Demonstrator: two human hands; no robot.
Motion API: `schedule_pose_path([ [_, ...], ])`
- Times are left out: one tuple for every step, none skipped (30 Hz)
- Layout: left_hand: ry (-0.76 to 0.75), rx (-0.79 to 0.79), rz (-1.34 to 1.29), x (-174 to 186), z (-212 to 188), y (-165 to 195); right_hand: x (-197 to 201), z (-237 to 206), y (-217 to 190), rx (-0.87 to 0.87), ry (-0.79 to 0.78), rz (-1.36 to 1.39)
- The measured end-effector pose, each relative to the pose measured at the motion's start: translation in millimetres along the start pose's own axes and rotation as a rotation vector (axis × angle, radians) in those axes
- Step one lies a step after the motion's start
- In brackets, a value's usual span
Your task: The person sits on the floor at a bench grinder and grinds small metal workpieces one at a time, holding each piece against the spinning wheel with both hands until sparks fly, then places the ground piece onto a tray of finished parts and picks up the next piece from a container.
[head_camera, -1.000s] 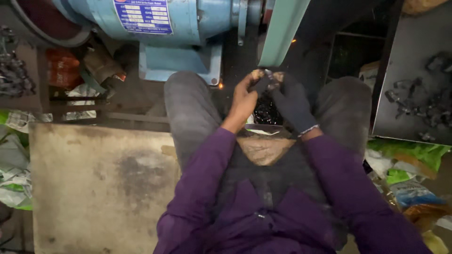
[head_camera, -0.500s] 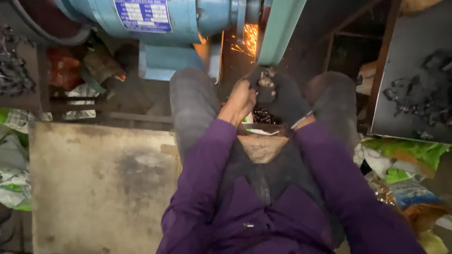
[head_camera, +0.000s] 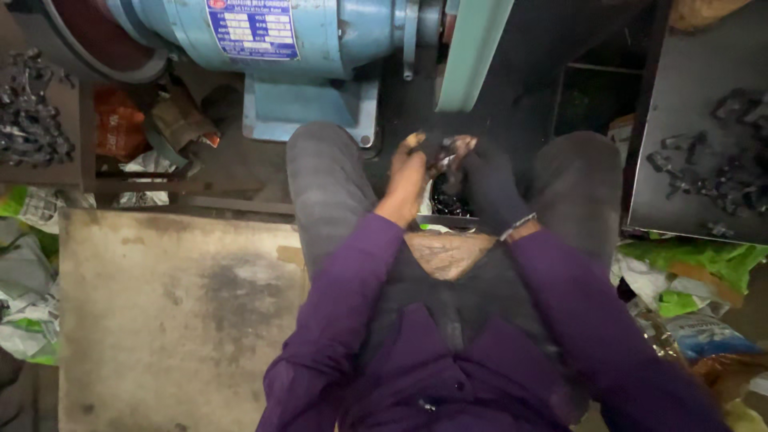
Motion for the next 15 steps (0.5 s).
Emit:
schedule_pose_path([
  [-0.214,0.008,-0.044,-4.9,-1.4,-7.9,0.8,6.9,2.9,-0.021,0.027,0.146],
  [-0.424,0.018,-0.091,-9.3,-4.5,-15.5,3.5,13.3,5.2,0.009,0.093,0.125],
  [-0.629,0.024,-0.139,-13.6,-7.1,-20.9,7.0,19.2,7.2,0.039,0.154,0.105],
  [-0.587,0.062,-0.179,-15.8,-7.3,-23.9,9.9,24.8,8.8,0.076,0.212,0.087],
  [-0.543,0.097,-0.22,-17.5,-7.8,-25.4,12.8,28.4,10.7,0.081,0.205,0.072],
  [-0.484,0.133,-0.266,-18.0,-8.7,-24.9,15.5,28.9,12.9,0.071,0.19,0.057],
  [-0.46,0.135,-0.289,-18.1,-9.5,-22.5,17.5,27.9,15.1,0.064,0.179,0.041],
  [-0.449,0.14,-0.304,-18.2,-9.8,-18.8,18.9,25.5,16.1,0.12,0.199,-0.165],
  [-0.437,0.146,-0.322,-17.7,-10.8,-15.2,18.9,20.8,17.2,0.173,0.218,-0.373],
  [-0.421,0.133,-0.225,-16.0,-12.5,-11.9,18.7,15.4,17.8,0.227,0.235,-0.582],
  [-0.41,0.119,-0.126,-13.8,-14.3,-8.7,16.4,10.1,18.0,0.289,0.223,-0.638],
  [-0.397,0.105,-0.03,-11.8,-15.4,-6.6,12.5,5.0,17.5,0.348,0.21,-0.697],
  [-0.343,-0.018,0.116,-9.8,-15.3,-4.4,8.9,1.6,15.8,0.405,0.192,-0.757],
  [-0.286,-0.14,0.26,-7.7,-14.8,-3.0,6.0,-0.1,14.3,0.334,0.139,-0.613],
  [-0.225,-0.262,0.402,-6.0,-13.8,-2.7,2.5,-0.4,11.8,0.262,0.084,-0.469],
])
Point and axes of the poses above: each hand's wrist, its own z-axis towards the middle knuckle, its own x-axis out of the back of the hand, y = z × x, the point moved 1 cm from there along z, towards the middle knuckle, and after that the axes turned 15 degrees about -z, right-handed, at the moved point
